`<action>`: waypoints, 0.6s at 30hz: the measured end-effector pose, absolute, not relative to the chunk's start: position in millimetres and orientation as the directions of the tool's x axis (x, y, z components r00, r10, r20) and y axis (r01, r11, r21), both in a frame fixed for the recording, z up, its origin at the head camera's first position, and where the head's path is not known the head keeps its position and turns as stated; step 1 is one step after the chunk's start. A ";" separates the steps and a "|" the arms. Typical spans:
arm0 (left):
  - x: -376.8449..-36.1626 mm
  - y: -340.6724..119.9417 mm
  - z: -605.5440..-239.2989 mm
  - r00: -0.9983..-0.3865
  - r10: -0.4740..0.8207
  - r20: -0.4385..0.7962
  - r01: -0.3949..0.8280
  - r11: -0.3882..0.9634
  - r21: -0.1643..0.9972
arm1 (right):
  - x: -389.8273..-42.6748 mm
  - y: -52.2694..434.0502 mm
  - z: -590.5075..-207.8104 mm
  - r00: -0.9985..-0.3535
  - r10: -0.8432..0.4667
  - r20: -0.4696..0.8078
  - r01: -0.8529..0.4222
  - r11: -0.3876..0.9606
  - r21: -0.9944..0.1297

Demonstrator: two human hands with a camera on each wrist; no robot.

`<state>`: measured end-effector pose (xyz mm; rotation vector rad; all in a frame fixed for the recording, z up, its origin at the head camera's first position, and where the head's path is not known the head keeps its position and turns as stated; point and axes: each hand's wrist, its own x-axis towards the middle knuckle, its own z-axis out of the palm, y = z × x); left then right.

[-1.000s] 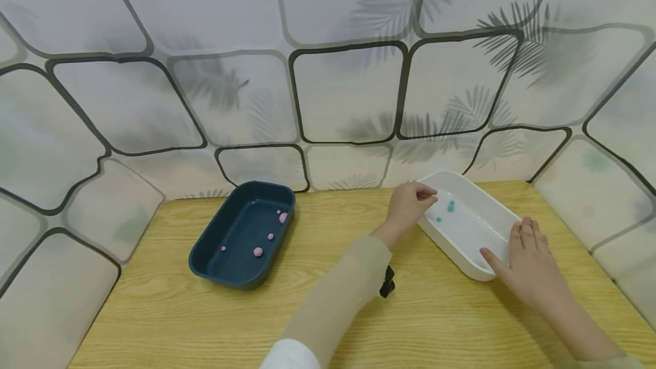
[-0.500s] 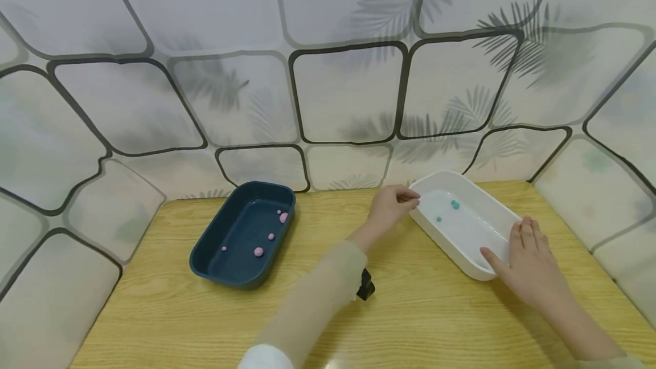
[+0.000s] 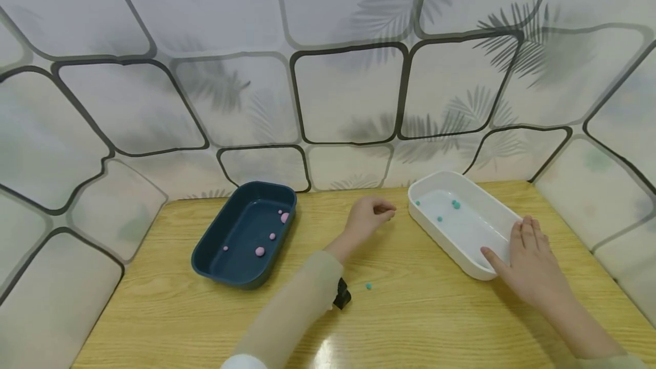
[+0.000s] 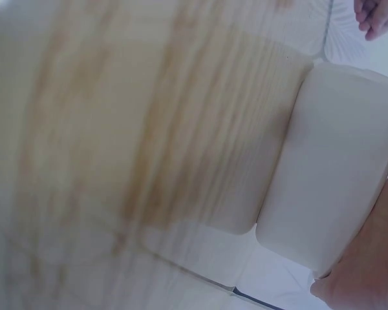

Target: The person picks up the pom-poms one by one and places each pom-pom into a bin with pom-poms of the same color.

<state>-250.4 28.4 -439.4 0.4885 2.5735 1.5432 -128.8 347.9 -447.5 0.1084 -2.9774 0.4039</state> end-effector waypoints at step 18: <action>-232.8 -6.7 -455.2 -0.942 0.322 0.092 0.223 0.398 0.890 | -128.0 347.5 -446.8 -0.991 -0.044 0.125 -0.075 0.964 -0.255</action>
